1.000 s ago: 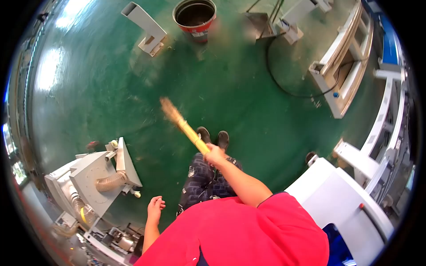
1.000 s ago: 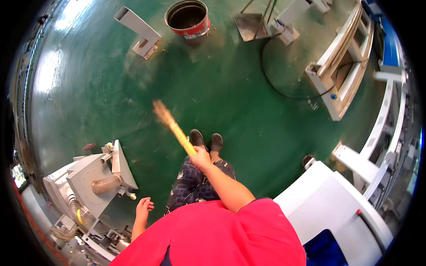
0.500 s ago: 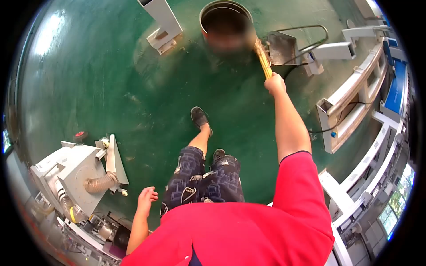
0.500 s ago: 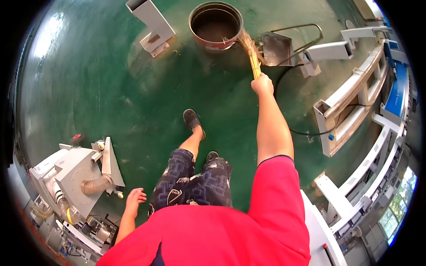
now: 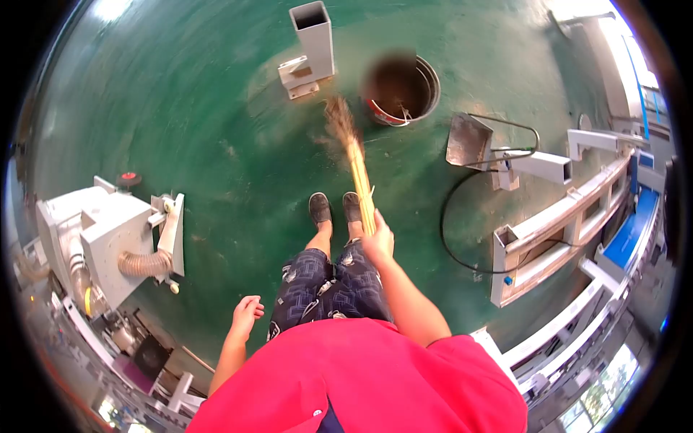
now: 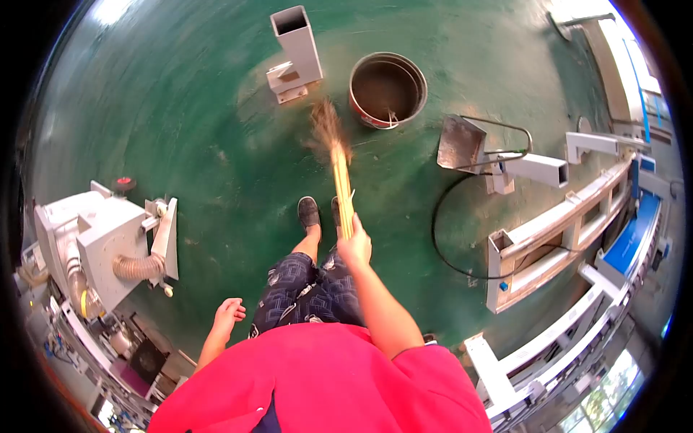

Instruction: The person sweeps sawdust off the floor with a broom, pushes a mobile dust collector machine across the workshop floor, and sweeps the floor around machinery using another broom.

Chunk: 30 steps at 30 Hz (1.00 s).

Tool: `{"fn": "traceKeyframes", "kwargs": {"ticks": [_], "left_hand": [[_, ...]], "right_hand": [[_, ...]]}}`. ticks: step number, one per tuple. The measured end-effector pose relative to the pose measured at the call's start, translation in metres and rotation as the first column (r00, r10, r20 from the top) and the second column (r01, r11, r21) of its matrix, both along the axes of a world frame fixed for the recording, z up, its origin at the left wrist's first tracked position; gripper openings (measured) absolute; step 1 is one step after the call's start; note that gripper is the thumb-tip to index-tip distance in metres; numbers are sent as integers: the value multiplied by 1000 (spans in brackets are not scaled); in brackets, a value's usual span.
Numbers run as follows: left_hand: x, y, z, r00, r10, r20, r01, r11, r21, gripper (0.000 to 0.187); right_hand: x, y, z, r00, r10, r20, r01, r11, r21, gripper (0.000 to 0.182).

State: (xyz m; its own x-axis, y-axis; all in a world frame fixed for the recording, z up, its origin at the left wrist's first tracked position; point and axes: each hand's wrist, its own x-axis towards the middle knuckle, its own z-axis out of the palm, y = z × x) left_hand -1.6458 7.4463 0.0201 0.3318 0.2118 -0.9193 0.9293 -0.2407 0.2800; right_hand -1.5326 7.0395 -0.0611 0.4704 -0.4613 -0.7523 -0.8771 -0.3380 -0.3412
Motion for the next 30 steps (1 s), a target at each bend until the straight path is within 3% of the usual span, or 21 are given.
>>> {"fn": "traceKeyframes", "kwargs": {"ticks": [4, 7, 8, 12, 14, 17, 20, 23, 25, 27, 29, 30], "left_hand": [[-34, -29, 13, 991, 126, 40, -128, 990, 55, 27], [-81, -42, 22, 983, 181, -20, -177, 978, 112, 26], [-95, -46, 27, 981, 189, -45, -182, 974, 133, 26], [-158, -53, 29, 946, 292, -144, -273, 952, 134, 25], [-160, -63, 29, 925, 324, -197, -303, 944, 131, 25], [-157, -74, 39, 874, 471, -123, -461, 882, 97, 26], [-161, -75, 38, 889, 446, -104, -435, 893, 113, 28], [-187, -63, 17, 876, 460, -145, -451, 888, 90, 28], [-201, -57, 5, 872, 464, -155, -457, 886, 77, 28], [-225, -42, 6, 876, 456, -158, -451, 890, 69, 28], [-231, -21, 2, 870, 466, -161, -461, 885, 70, 27], [-237, -7, 1, 866, 476, -155, -471, 879, 71, 26]], "right_hand": [[130, -27, -59, 973, 181, 142, -159, 975, -156, 71], [218, -24, -91, 960, 279, 12, -276, 954, -115, 40], [232, -11, -98, 944, 324, -55, -328, 941, -82, 39], [156, 28, -113, 786, 618, 12, -616, 784, -76, 39], [109, 29, -93, 835, 548, 35, -549, 836, -2, 59], [64, 17, -47, 894, 447, -24, -446, 894, 34, 78], [73, -6, -27, 880, 475, 30, -472, 879, -71, 77], [136, -27, -59, 822, 559, 109, -516, 812, -271, 75], [189, -20, -87, 814, 576, 74, -514, 774, -369, 64], [224, 19, -90, 729, 665, -164, -684, 694, -227, 50], [190, 55, -137, 665, 728, -166, -746, 634, -204, 41], [160, 82, -126, 626, 766, -147, -777, 597, -201, 42]]}}
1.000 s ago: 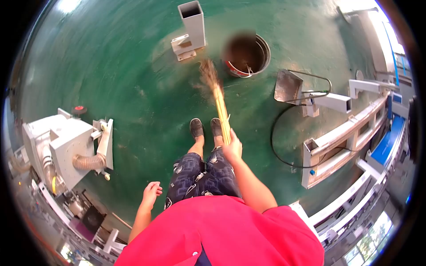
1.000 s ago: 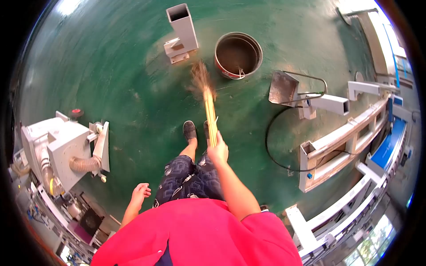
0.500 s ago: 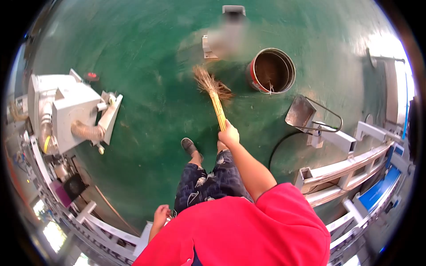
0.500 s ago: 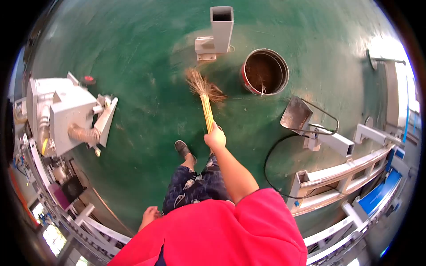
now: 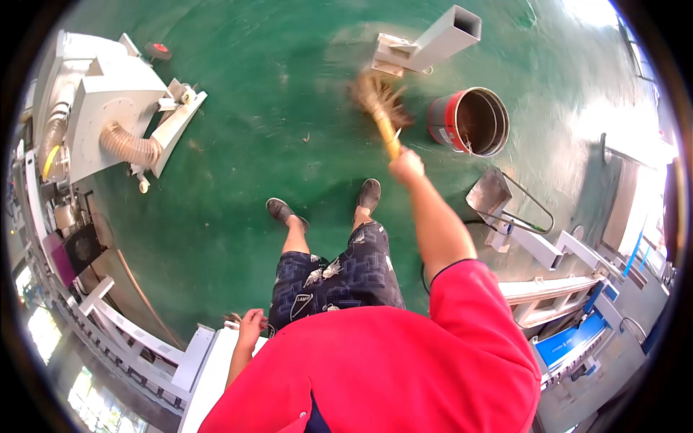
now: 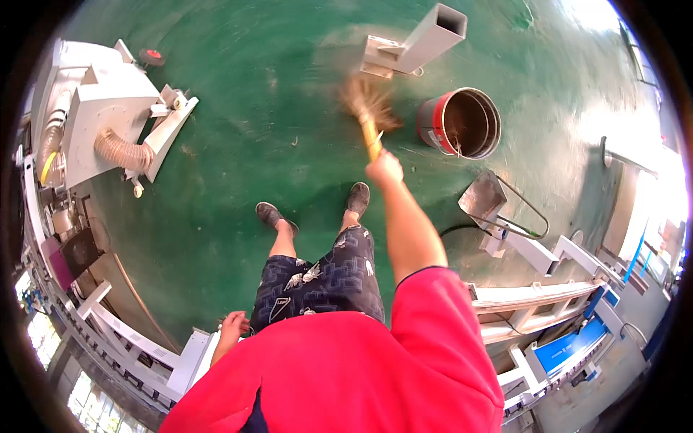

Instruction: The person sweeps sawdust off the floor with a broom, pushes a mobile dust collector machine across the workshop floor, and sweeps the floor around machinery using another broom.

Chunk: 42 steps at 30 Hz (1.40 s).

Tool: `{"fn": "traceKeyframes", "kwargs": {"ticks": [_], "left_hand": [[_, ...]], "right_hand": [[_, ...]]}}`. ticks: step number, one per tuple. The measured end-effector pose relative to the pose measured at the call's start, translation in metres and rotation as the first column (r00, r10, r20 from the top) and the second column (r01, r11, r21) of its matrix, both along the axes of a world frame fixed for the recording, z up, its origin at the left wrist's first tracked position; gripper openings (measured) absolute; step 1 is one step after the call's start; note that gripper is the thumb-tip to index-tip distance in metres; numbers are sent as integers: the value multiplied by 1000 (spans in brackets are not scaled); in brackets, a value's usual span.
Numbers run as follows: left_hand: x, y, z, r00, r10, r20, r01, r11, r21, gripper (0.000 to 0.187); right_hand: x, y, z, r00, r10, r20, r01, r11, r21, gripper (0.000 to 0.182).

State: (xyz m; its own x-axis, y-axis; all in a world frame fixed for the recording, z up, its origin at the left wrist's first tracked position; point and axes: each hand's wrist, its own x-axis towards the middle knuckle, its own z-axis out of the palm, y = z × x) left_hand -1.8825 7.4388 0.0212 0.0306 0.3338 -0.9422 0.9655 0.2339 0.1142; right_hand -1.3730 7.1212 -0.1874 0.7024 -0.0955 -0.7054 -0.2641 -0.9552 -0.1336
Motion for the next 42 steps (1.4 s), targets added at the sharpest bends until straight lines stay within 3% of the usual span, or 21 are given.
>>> {"fn": "traceKeyframes", "kwargs": {"ticks": [1, 3, 5, 6, 9, 13, 15, 17, 18, 19, 20, 21, 22, 25, 27, 28, 29, 32, 34, 38, 42], "left_hand": [[-6, 14, -1, 1000, 12, 6, -12, 1000, 4, 26], [-15, 44, 1, 999, 27, 27, -28, 1000, 12, 25], [-27, 79, -1, 999, 29, 38, -30, 999, 40, 26], [-31, 98, 0, 997, 36, 71, -39, 999, 33, 26], [-44, 153, -9, 994, 56, 99, -61, 996, 57, 28], [-54, 209, -14, 984, 88, 152, -103, 991, 89, 29], [-57, 224, -12, 975, 131, 180, -149, 984, 93, 30], [-70, 234, -10, 962, 188, 196, -209, 974, 88, 30], [-82, 235, -12, 956, 201, 215, -224, 970, 89, 29], [-95, 234, -13, 962, 215, 171, -232, 968, 93, 29], [-107, 232, -15, 964, 229, 132, -242, 965, 99, 29], [-120, 229, -16, 965, 243, 96, -253, 961, 107, 29], [-136, 224, -17, 957, 278, 82, -285, 954, 91, 28], [-166, 209, -16, 944, 328, 31, -329, 944, 32, 28], [-167, 203, -13, 925, 380, 0, -380, 925, 26, 28], [-165, 203, -11, 914, 405, 3, -405, 914, 23, 29], [-165, 203, -12, 906, 423, 8, -423, 906, 20, 29], [-160, 209, -9, 896, 442, 28, -443, 896, 12, 28], [-154, 218, -3, 878, 474, 64, -477, 878, 41, 29], [-150, 233, 6, 839, 534, 107, -543, 834, 94, 28], [-143, 244, -3, 846, 521, 114, -531, 842, 94, 27]], "right_hand": [[-30, 24, 0, 996, -33, -84, 36, 999, 34, 42], [-100, 59, 4, 998, -53, -42, 59, 988, 141, 68], [-149, 84, 29, 896, -347, -278, 418, 871, 258, 82], [-181, 88, 21, 890, -412, -193, 454, 831, 320, 84], [-215, 108, 80, 717, -648, -258, 694, 629, 349, 83], [-205, 89, 96, 704, -695, -144, 706, 665, 244, 82], [-187, 92, 85, 712, -701, -49, 699, 701, 140, 48], [-183, 94, 29, 593, -799, -104, 804, 581, 126, 22], [-183, 105, 10, 535, -810, -238, 845, 517, 141, 12], [-190, 120, -19, 479, -826, -298, 876, 474, 96, 13], [-199, 167, -8, 531, -788, -313, 842, 531, 93, 14], [-227, 179, -52, 702, -685, -193, 712, 681, 172, 15], [-220, 244, 10, 671, -694, -261, 734, 670, 107, 18], [-236, 318, 1, 585, -644, -492, 784, 605, 139, 17], [-251, 378, 2, 680, -568, -463, 711, 664, 230, 35], [-253, 417, 22, 645, -590, -485, 749, 616, 247, 39], [-262, 443, 17, 723, -478, -498, 661, 687, 301, 44], [-277, 530, 26, 703, -378, -603, 644, 698, 314, 51], [-271, 571, 36, 618, -354, -702, 732, 584, 350, 50], [-241, 594, 29, 488, -335, -806, 843, 420, 336, 56], [-193, 507, 78, 577, -414, -704, 803, 445, 396, 67]]}}
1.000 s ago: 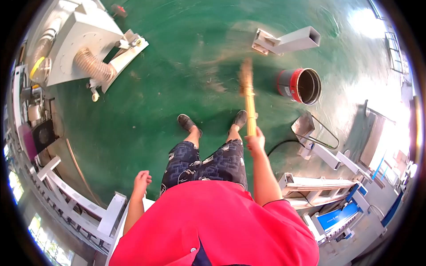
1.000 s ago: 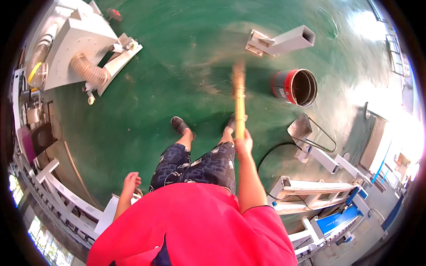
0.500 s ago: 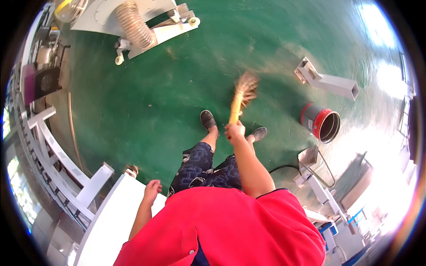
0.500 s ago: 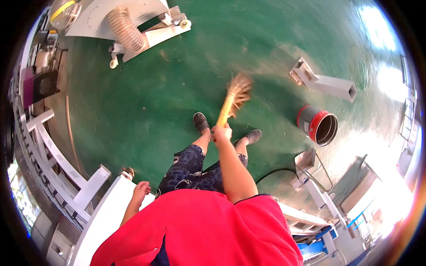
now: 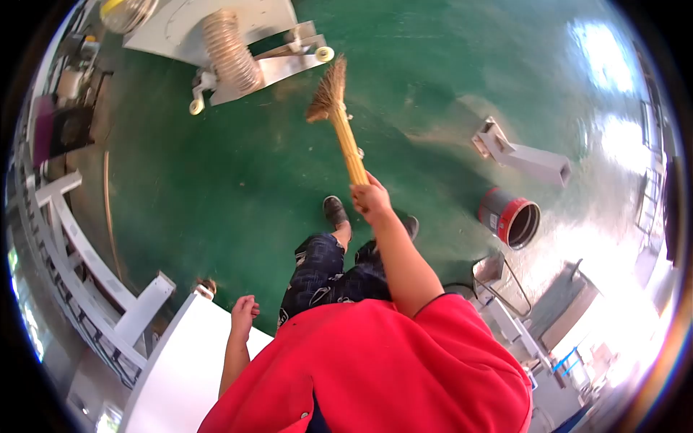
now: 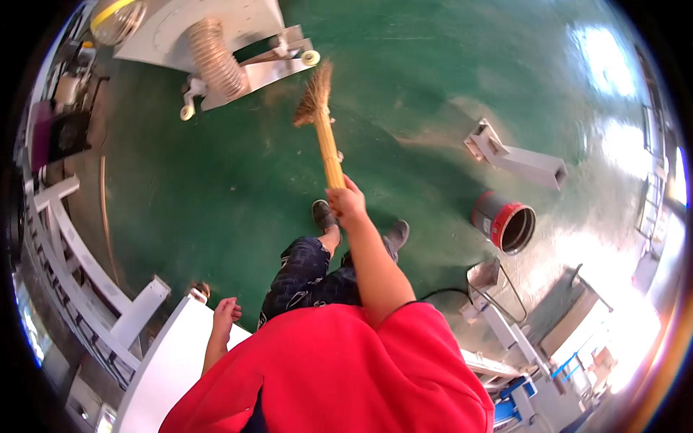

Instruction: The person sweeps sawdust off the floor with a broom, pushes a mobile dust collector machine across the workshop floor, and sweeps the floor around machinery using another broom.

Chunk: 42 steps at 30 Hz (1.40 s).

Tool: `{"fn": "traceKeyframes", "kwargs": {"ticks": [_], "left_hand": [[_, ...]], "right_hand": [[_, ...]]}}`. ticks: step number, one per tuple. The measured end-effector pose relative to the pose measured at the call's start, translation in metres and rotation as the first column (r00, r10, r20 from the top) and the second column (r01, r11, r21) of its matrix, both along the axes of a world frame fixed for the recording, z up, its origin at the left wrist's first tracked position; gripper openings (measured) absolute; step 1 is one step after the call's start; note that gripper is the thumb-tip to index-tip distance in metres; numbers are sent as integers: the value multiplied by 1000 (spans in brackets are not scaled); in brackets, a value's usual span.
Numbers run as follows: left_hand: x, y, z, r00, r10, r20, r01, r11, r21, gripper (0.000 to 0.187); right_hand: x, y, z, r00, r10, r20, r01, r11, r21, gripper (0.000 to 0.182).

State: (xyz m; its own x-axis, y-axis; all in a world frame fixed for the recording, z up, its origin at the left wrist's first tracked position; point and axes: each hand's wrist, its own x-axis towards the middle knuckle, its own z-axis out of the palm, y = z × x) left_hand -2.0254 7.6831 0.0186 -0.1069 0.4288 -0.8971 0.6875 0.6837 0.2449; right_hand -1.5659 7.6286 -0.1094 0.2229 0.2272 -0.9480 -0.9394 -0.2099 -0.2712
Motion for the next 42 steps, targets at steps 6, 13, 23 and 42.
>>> {"fn": "traceKeyframes", "kwargs": {"ticks": [6, 13, 23, 42], "left_hand": [[45, 16, -18, 986, -166, 2, 165, 984, -59, 26], [130, 9, 10, 993, -115, -35, 116, 993, 34, 27], [216, -41, 27, 965, -259, -36, 251, 956, -153, 27], [340, 38, 23, 876, -476, 83, 478, 879, -1, 27]], "right_hand": [[121, -186, 17, 933, 220, 284, -68, 884, -463, 56], [263, -260, -96, 857, 478, 190, -201, 652, -731, 36], [133, -79, -21, 831, 555, 35, -523, 802, -290, 87], [391, -430, 127, 68, 962, -264, -655, -156, -739, 57]]}}
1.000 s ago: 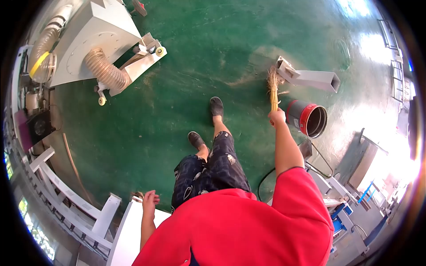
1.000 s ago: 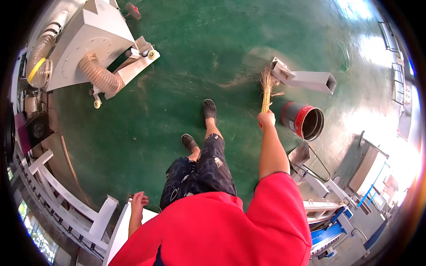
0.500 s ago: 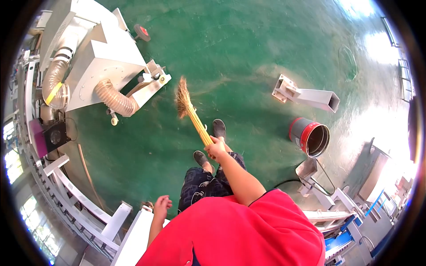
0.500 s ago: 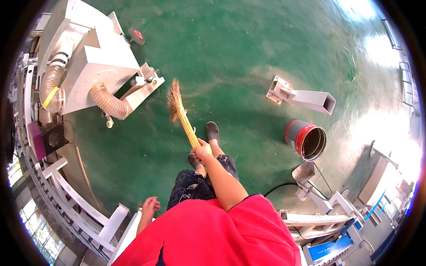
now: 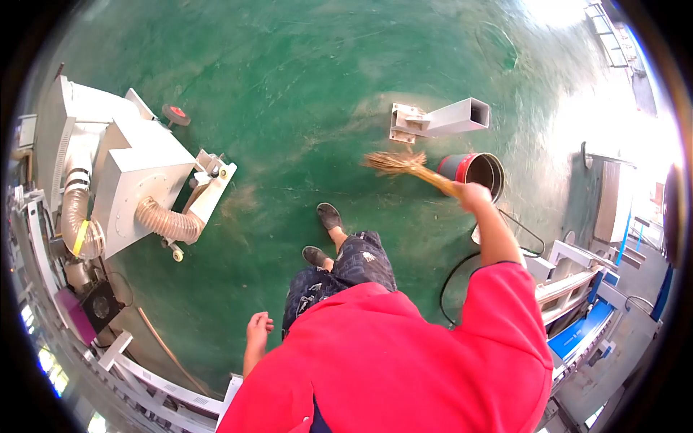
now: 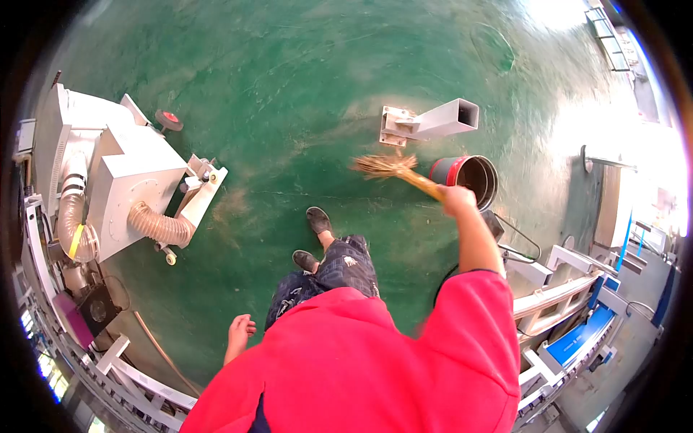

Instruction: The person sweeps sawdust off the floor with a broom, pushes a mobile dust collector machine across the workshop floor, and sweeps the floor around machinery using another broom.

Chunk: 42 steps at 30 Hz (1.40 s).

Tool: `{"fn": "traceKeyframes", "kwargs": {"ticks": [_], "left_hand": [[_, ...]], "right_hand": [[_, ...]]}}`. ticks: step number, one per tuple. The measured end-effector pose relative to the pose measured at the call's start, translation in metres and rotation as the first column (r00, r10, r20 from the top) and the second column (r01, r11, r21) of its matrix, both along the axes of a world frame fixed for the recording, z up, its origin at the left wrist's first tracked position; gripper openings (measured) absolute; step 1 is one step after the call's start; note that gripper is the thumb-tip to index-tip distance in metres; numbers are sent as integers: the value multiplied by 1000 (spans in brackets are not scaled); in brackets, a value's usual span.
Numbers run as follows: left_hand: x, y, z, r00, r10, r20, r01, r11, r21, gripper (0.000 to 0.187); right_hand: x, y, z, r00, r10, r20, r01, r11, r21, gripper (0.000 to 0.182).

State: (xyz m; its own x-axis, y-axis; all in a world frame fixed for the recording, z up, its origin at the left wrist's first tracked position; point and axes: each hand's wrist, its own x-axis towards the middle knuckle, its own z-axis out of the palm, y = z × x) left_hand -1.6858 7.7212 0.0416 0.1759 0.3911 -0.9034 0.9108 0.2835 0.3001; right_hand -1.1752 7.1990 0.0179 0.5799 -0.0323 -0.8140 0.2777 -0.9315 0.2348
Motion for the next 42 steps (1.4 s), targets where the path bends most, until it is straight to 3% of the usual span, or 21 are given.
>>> {"fn": "traceKeyframes", "kwargs": {"ticks": [1, 2, 5, 7, 10, 11, 14, 15, 17, 21, 23, 25, 27, 30, 31, 33, 35, 37, 39, 40, 42], "left_hand": [[5, 7, 3, 1000, -9, 11, 9, 1000, 18, 27], [9, 13, 5, 1000, -18, 21, 17, 999, 36, 27], [13, 27, 9, 998, 23, 66, -29, 996, 84, 28], [13, 33, 8, 996, 34, 84, -41, 996, 83, 28], [-8, 38, -15, 994, 59, 94, -64, 997, 52, 29], [-17, 39, -28, 994, 68, 88, -72, 997, 39, 29], [-44, 45, -63, 993, 49, 104, -53, 998, 31, 30], [-46, 53, -73, 992, 19, 121, -22, 999, 29, 30], [-50, 72, -86, 988, 1, 155, -14, 997, 80, 30], [-48, 118, -120, 967, 194, 166, -205, 977, 53, 28], [-33, 145, -121, 960, 229, 160, -240, 970, 50, 27], [0, 168, -96, 946, 257, 196, -276, 958, 76, 27], [26, 193, -100, 915, 315, 251, -338, 940, 50, 28], [77, 226, -100, 885, 335, 323, -364, 931, 30, 28], [97, 236, -97, 878, 334, 342, -364, 931, 25, 29], [143, 258, -87, 879, 341, 332, -366, 930, 14, 28], [193, 284, -83, 877, 349, 330, -372, 928, 6, 27], [243, 310, -85, 872, 372, 319, -396, 918, 12, 27], [303, 334, -81, 857, 394, 332, -424, 906, 18, 27], [330, 345, -74, 850, 399, 344, -431, 902, 18, 27], [387, 385, -70, 814, 430, 390, -462, 887, -14, 27]], "right_hand": [[6, 0, 34, 990, 134, 50, -127, 984, -125, 55], [12, -34, 23, 977, 139, 162, -107, 976, -189, 62], [2, -44, 58, 964, 53, 261, 33, 948, -315, 59], [-19, -48, 22, 970, -46, 240, 124, 939, -321, 51], [-81, 13, -36, 993, -93, 69, 105, 977, -184, 51], [-109, 47, -55, 983, -177, 45, 179, 983, -43, 53], [-169, 159, -91, 921, -352, -169, 387, 876, 286, 63], [-184, 200, -79, 951, -287, -116, 308, 846, 435, 52], [-196, 244, -122, 914, -317, -254, 406, 715, 569, 49], [-129, 312, -31, 961, -246, -124, 264, 686, 678, 42], [-84, 315, -33, 870, -457, -183, 449, 585, 675, 45], [-38, 294, -76, 779, -599, -184, 499, 416, 760, 28], [-6, 299, -67, 546, -765, -341, 709, 205, 675, 18], [14, 321, -75, 574, -772, -275, 705, 294, 646, 11], [24, 321, -102, 607, -745, -277, 693, 325, 644, 11], [52, 314, -171, 522, -774, -358, 782, 268, 563, 13], [72, 353, -164, 571, -640, -513, 804, 312, 506, 21], [113, 394, -170, 748, -513, -420, 657, 489, 574, 22], [182, 432, -169, 805, -432, -406, 593, 589, 549, 30], [219, 464, -142, 705, -538, -462, 710, 542, 450, 29], [304, 542, -96, 759, -573, -309, 645, 599, 474, 28]]}}
